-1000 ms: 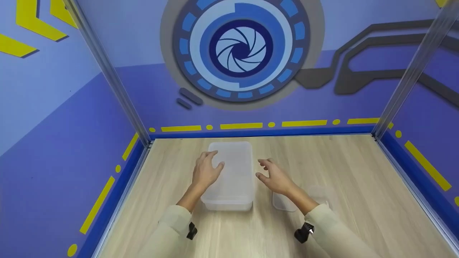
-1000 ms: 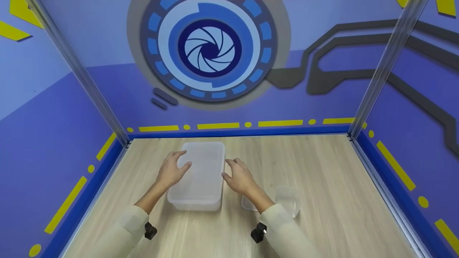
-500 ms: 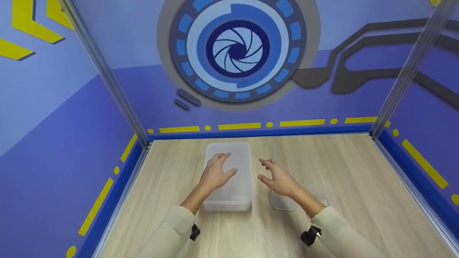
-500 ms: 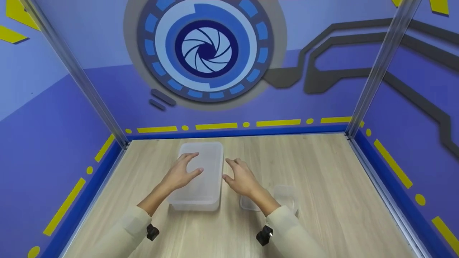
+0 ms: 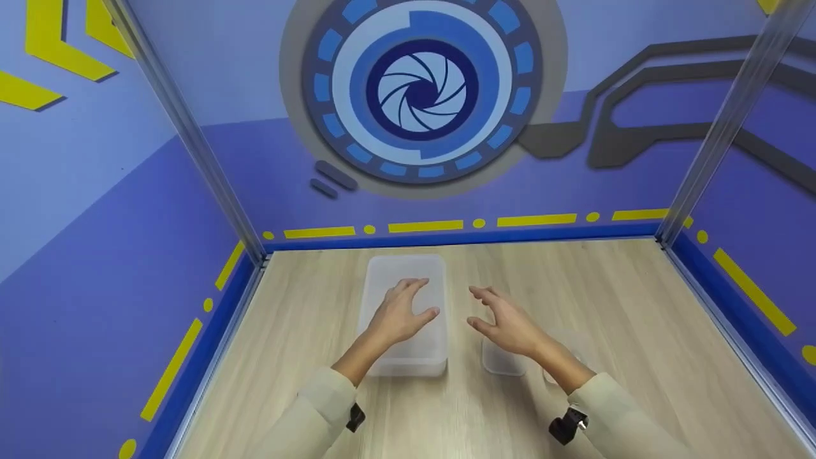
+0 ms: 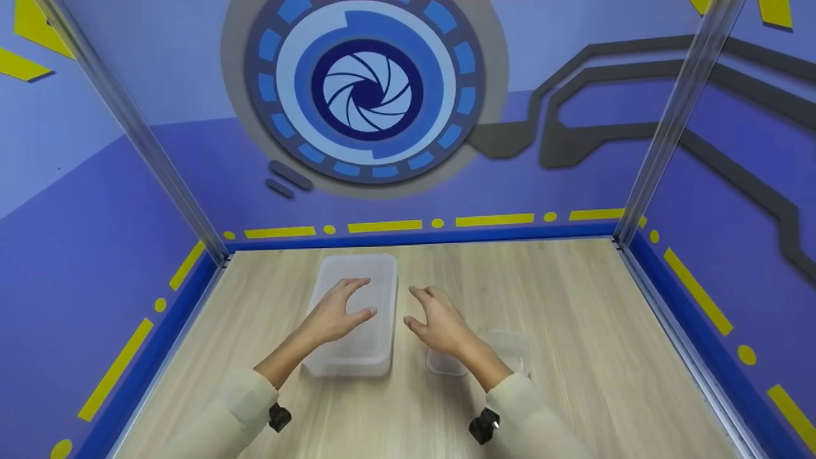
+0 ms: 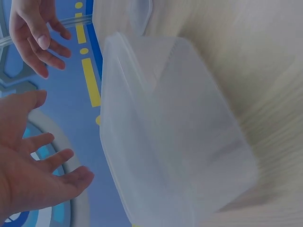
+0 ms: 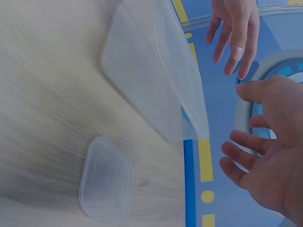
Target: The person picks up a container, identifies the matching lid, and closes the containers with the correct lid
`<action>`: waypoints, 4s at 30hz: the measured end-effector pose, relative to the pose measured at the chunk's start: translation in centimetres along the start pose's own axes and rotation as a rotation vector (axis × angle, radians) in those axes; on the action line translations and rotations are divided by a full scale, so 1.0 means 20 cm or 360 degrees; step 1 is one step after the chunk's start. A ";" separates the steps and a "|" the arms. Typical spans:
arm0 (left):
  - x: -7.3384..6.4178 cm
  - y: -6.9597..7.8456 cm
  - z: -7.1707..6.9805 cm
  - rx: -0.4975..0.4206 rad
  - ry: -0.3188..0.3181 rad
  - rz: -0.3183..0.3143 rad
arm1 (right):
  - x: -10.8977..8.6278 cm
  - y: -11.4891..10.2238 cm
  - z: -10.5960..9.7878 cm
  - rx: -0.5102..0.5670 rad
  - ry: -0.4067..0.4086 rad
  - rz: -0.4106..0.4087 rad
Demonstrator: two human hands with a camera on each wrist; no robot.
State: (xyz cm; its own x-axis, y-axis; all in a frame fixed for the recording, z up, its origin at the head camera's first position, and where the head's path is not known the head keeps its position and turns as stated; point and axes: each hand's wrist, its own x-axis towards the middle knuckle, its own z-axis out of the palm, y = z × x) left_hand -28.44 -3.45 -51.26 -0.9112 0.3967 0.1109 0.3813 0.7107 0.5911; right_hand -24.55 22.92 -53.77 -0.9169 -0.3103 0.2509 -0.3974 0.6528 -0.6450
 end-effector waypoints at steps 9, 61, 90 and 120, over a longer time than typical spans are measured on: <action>0.01 0.09 0.05 0.0056 -0.0083 0.0041 | -0.06 0.04 -0.03 -0.0007 0.0008 0.0010; -0.03 0.20 0.42 0.0064 -0.0134 0.0266 | -0.23 0.27 0.03 -0.0064 -0.0019 0.0166; -0.03 0.25 0.71 0.0081 -0.0315 -0.0103 | -0.23 0.21 0.12 -0.0171 0.0125 0.0508; -0.01 0.24 0.77 -0.0368 -0.0130 -0.0412 | -0.25 0.20 0.20 -0.0030 0.0106 0.0664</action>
State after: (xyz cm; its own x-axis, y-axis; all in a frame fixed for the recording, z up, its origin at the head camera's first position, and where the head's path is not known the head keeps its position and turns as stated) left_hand -24.12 8.75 -60.71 -0.9540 0.2725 -0.1250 0.0856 0.6471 0.7576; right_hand -21.40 24.20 -60.50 -0.9994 0.0284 0.0175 0.0086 0.7258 -0.6878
